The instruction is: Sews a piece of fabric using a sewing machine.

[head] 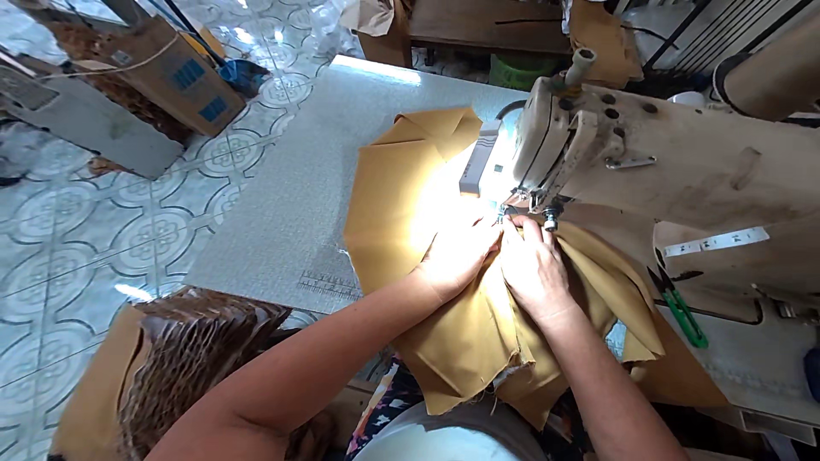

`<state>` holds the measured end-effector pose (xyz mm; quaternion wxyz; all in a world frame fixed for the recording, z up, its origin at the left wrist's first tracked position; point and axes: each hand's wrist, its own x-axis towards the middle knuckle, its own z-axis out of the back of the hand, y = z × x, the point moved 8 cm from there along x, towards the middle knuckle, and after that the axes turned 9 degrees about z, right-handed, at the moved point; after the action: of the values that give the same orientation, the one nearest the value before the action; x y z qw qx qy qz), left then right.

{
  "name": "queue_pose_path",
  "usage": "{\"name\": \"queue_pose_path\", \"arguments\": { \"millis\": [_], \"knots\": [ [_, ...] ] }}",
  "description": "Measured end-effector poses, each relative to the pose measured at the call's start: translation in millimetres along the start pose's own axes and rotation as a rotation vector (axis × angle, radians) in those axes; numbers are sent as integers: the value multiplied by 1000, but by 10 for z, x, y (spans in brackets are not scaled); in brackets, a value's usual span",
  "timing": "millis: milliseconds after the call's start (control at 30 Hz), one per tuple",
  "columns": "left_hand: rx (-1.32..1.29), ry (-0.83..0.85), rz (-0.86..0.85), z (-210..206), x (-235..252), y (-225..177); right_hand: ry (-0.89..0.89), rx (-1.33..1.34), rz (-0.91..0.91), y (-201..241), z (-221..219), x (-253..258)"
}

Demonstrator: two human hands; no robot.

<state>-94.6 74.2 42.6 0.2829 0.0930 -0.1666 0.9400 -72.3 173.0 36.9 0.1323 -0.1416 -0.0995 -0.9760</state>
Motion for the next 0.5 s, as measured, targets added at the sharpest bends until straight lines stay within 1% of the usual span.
{"name": "queue_pose_path", "arguments": {
  "millis": [100, 300, 500],
  "knots": [
    [-13, -24, -21, -9, 1, 7, 4, -3, -3, -4, 1, 2],
    [-25, 4, -31, -25, 24, 20, 5, -7, -10, -15, 11, 14],
    [-38, -23, -41, -28, 17, 21, 2, -18, 3, -12, 13, 10]
  ]
}}
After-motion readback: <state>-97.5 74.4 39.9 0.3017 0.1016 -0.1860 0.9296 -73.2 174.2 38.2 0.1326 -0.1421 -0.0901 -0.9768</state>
